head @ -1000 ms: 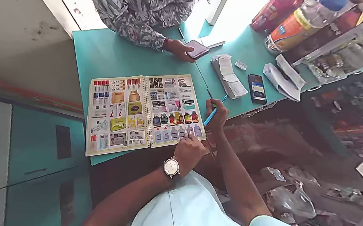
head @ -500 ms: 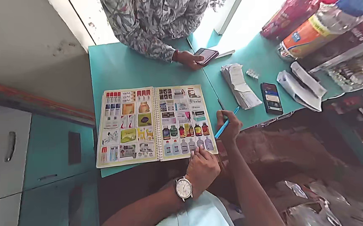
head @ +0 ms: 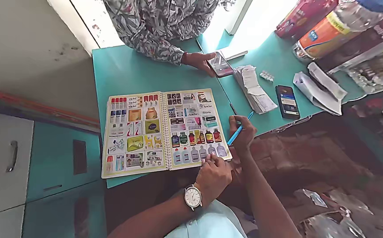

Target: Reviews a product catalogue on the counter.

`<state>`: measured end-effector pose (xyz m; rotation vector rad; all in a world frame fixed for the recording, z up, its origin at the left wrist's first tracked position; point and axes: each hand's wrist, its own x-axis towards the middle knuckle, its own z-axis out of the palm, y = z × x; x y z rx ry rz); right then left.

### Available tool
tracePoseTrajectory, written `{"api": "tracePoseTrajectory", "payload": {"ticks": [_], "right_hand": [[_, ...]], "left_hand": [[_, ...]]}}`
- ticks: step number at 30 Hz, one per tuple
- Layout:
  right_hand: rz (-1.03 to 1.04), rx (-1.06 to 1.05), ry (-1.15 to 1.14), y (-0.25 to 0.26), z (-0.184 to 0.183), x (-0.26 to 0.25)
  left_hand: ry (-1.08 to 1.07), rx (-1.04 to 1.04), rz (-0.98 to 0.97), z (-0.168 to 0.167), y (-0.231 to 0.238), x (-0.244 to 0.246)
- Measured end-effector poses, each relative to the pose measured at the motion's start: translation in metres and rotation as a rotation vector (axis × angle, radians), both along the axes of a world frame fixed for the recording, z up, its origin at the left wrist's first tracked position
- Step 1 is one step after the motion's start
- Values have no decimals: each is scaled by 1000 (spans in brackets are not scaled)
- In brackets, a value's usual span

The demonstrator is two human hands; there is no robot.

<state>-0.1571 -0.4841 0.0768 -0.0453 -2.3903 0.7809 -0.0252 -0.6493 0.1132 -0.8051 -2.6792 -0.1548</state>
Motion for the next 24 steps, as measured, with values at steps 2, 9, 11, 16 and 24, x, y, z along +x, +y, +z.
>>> {"api": "tracePoseTrajectory", "payload": {"ticks": [2,9,11,16,24], "right_hand": [[-6,0,3,1,0,-1],[14,10,20,1,0,0],[0,12,6,0,1,0],[-10,5,-1,0,1,1],[-6,-1,-20,-1,1,2]], "left_hand": [[17,-31,13,-1,0,-1],[-2,-16,-1,-3,-3,-2],[0,-10,-6,-3,-5,-2],[-18,-17,-12,-2,-4,-1],[-27,-29,11,0,-3,1]]}}
